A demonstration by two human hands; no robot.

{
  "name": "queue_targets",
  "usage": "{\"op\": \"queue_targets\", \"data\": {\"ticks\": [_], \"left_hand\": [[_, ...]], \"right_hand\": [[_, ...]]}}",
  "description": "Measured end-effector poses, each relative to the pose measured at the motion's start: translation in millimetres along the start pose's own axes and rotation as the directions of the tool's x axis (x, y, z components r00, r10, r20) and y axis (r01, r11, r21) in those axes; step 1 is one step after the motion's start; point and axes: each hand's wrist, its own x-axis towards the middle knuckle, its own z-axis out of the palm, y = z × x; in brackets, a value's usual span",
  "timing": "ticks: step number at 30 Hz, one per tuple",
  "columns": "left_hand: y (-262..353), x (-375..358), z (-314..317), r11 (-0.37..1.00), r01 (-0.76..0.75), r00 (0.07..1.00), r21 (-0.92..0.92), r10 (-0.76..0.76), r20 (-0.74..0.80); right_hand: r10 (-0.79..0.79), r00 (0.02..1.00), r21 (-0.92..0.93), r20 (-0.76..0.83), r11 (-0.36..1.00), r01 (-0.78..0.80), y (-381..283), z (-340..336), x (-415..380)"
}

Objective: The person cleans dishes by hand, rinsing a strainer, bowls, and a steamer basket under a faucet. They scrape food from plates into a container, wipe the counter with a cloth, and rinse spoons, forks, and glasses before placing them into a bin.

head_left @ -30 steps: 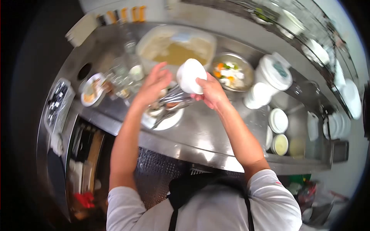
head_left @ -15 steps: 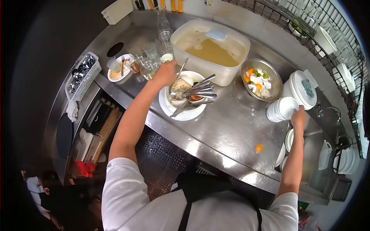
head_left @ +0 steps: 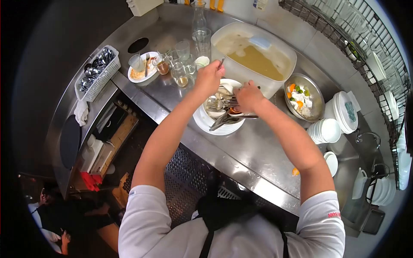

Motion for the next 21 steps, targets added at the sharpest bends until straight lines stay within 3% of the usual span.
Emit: {"op": "queue_targets", "data": {"ticks": [1,3,6,9,11,12,13,16,17,20,21], "left_hand": [[11,-15,-11,0.999,-0.054,0.999,0.007,0.054,-0.002],[5,-40,-19,0.984,-0.178,0.984,-0.03,0.178,-0.003],[-4,-69,-29,0.914,-0.382,0.923,0.139,0.385,0.006],[-4,-95,-33,0.937,-0.297,0.954,0.184,0.3,0.01],[-2,-97,-43,0.982,-0.077,0.973,0.17,0.038,0.226],[0,-97,-49,0.983,0.038,0.939,0.181,-0.097,0.33],[3,-87,-54,0.923,0.382,0.77,0.055,-0.35,0.534],[-23,-67,-62,0.661,0.683,0.568,-0.31,-0.214,0.794],[-27,-64,-58,0.569,0.725,0.598,-0.389,-0.24,0.765],[-18,-48,-65,0.298,0.86,0.502,-0.414,-0.345,0.793],[-10,-46,-68,0.291,0.863,0.498,-0.413,-0.347,0.795]], "right_hand": [[-0.002,0.997,-0.053,0.072,0.999,0.006,-4,-6,1],[-0.023,0.998,-0.148,0.051,0.989,0.03,-7,6,7],[-0.021,0.993,-0.233,0.119,0.971,0.048,-10,7,14],[-0.03,0.989,-0.246,0.145,0.967,0.065,-9,10,15],[-0.02,0.992,-0.209,0.121,0.977,0.045,-6,13,18],[-0.004,0.994,-0.172,0.109,0.985,0.023,-6,11,19],[0.014,0.995,-0.133,0.095,0.991,-0.001,-7,8,18],[-0.032,0.999,-0.114,-0.003,0.993,0.032,-10,-9,8],[-0.015,1.0,-0.124,0.025,0.992,0.018,-13,-15,5],[0.033,0.996,-0.114,0.085,0.993,-0.024,-21,-24,-6],[0.048,0.995,-0.081,0.088,0.996,-0.041,-22,-24,-10]]}}
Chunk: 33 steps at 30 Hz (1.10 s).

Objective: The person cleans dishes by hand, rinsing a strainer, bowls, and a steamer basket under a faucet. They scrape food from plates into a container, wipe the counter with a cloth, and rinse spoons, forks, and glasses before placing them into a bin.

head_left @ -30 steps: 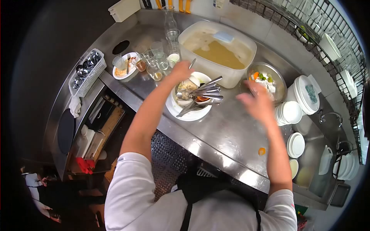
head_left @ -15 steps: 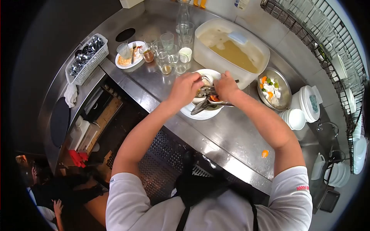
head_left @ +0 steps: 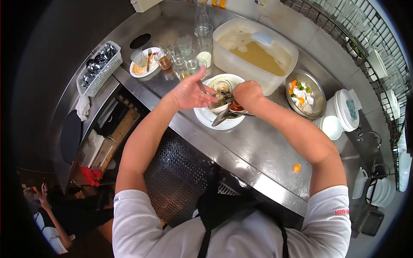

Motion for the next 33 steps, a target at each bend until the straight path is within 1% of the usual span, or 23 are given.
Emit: {"op": "queue_targets", "data": {"ticks": [1,3,4,6,7,9,10,11,13,15,16,19,22,25,26,29,30,31,33], "left_hand": [[4,-7,6,0.999,0.009,1.0,-0.041,-0.008,0.023],[8,-20,19,0.992,0.031,0.997,-0.121,-0.023,0.07],[4,-14,16,1.0,-0.006,1.0,-0.025,0.006,0.016],[-12,2,6,0.985,-0.062,0.994,0.164,0.076,-0.083],[-19,4,5,0.973,-0.054,0.987,0.226,0.087,-0.137],[-32,3,15,0.938,-0.034,0.963,0.344,0.123,-0.24],[-31,-2,22,0.944,-0.019,0.961,0.328,0.107,-0.254],[-31,-9,30,0.958,-0.041,0.959,0.285,0.118,-0.258],[-31,-23,50,0.976,-0.088,0.955,0.197,0.14,-0.263],[-48,-14,55,0.98,-0.175,0.945,0.099,0.195,-0.262],[-53,-10,61,0.975,-0.214,0.939,0.05,0.22,-0.263],[-57,5,93,0.96,-0.243,0.962,-0.141,0.22,-0.163],[-48,33,102,0.965,-0.262,0.965,-0.033,0.261,-0.017],[-35,54,115,0.931,-0.335,0.916,-0.145,0.285,-0.283],[-28,54,109,0.912,-0.335,0.93,-0.237,0.279,-0.24],[-13,55,79,0.906,-0.33,0.926,-0.264,0.256,-0.278],[-8,44,70,0.917,-0.308,0.946,-0.253,0.267,-0.186],[0,35,70,0.911,-0.297,0.939,-0.288,0.224,-0.261],[7,26,49,0.946,-0.291,0.929,-0.144,0.243,-0.279]], "right_hand": [[0.015,1.0,0.035,0.004,0.999,-0.015,1,0,-3],[0.033,0.997,0.02,-0.07,0.999,-0.032,3,12,-5],[0.041,0.993,0.013,-0.106,0.999,-0.04,5,15,-7],[0.128,0.975,0.062,-0.183,0.991,-0.119,10,20,-14],[0.17,0.961,0.086,-0.218,0.984,-0.155,12,22,-18],[0.256,0.93,0.202,-0.264,0.957,-0.206,18,26,-28],[0.3,0.911,0.259,-0.284,0.938,-0.229,22,28,-32],[0.345,0.902,0.375,-0.258,0.897,-0.236,25,32,-37],[0.426,0.885,0.585,-0.187,0.772,-0.247,30,37,-46],[0.456,0.888,0.777,-0.061,0.58,-0.245,32,36,-48],[0.457,0.889,0.852,0.006,0.464,-0.245,32,37,-49],[0.428,0.904,0.958,0.006,0.255,-0.127,18,35,-46],[0.424,0.906,0.955,-0.023,0.276,-0.105,-3,6,-52],[0.358,0.904,0.884,-0.232,0.466,0.042,-14,-7,-55],[0.371,0.846,0.846,-0.383,0.508,0.161,-17,0,-51],[0.246,0.874,0.845,-0.419,0.458,0.276,-4,-24,-70],[0.159,0.971,0.953,-0.181,0.271,0.133,6,-28,-71],[0.246,0.96,0.947,-0.132,0.317,0.049,9,-26,-68],[0.413,0.909,0.914,-0.052,0.387,-0.124,7,-15,-57]]}}
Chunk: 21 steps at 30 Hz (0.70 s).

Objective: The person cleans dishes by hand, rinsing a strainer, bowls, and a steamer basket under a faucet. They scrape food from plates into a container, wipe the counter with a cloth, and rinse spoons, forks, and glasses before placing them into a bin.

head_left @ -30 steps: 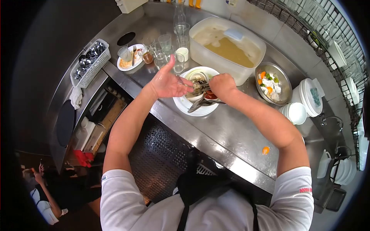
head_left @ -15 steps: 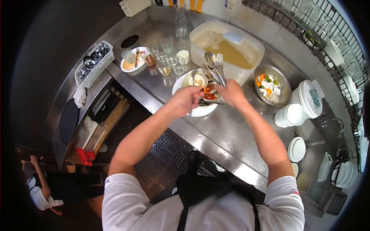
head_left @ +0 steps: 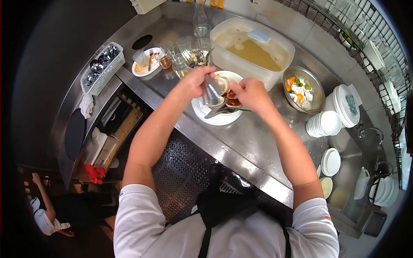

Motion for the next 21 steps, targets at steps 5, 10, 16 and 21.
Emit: {"op": "queue_targets", "data": {"ticks": [5,10,16,21], "left_hand": [[8,-12,-34,0.933,0.109,0.992,0.344,-0.124,0.022],[-4,-26,-49,0.905,0.184,0.977,0.384,-0.213,0.034],[-50,-19,-58,0.929,0.218,0.969,0.3,-0.243,0.047],[-62,-15,-53,0.958,0.184,0.976,0.222,-0.205,0.075]], "right_hand": [[0.115,0.983,-0.344,0.145,0.937,-0.059,-12,63,8],[0.227,0.901,-0.515,0.371,0.857,-0.004,-3,76,34],[0.438,0.767,-0.682,0.469,0.732,-0.001,-33,48,28],[0.22,0.895,-0.778,0.388,0.598,0.191,8,69,38]]}}
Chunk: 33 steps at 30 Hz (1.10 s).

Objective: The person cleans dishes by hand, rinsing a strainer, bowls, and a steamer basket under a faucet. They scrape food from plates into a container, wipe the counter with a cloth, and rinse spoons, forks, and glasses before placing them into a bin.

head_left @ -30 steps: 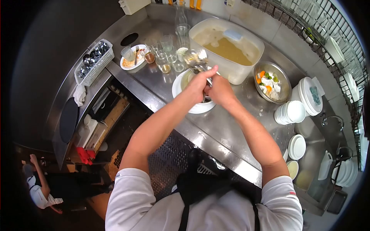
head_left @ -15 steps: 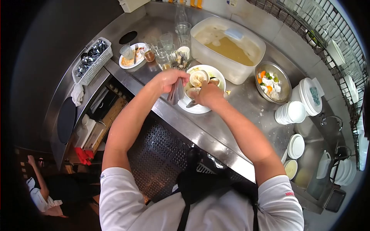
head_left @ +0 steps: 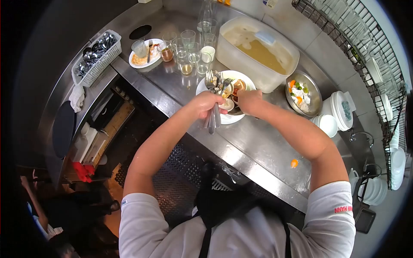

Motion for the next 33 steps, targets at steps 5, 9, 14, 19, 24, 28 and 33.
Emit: {"op": "queue_targets", "data": {"ticks": [5,9,14,19,24,28,33], "left_hand": [[0,6,-4,0.998,-0.012,0.998,-0.066,0.008,-0.062],[-4,15,-9,0.995,-0.004,1.0,-0.102,0.001,-0.029],[-7,16,-3,0.994,-0.027,0.996,-0.11,0.017,-0.092],[-3,5,12,0.989,-0.031,0.998,-0.145,0.024,-0.053],[-9,6,23,0.956,-0.046,0.999,-0.29,0.051,0.01],[-14,13,35,0.942,-0.084,0.996,-0.324,0.072,-0.051],[-16,12,46,0.909,-0.164,0.985,-0.384,0.127,-0.12]], "right_hand": [[-0.073,0.997,0.098,-0.041,0.992,0.076,16,-5,-4],[-0.009,0.999,0.152,0.035,0.988,0.003,19,-22,-29],[-0.036,0.998,0.141,0.047,0.99,0.029,28,-22,-18],[-0.227,0.969,-0.147,0.093,0.96,0.239,49,-67,-19],[-0.185,0.966,-0.139,-0.178,0.977,0.161,47,-74,-53],[-0.182,0.94,-0.365,-0.289,0.929,0.067,38,-45,-60],[-0.162,0.928,-0.563,-0.336,0.824,-0.06,35,-21,-59]]}}
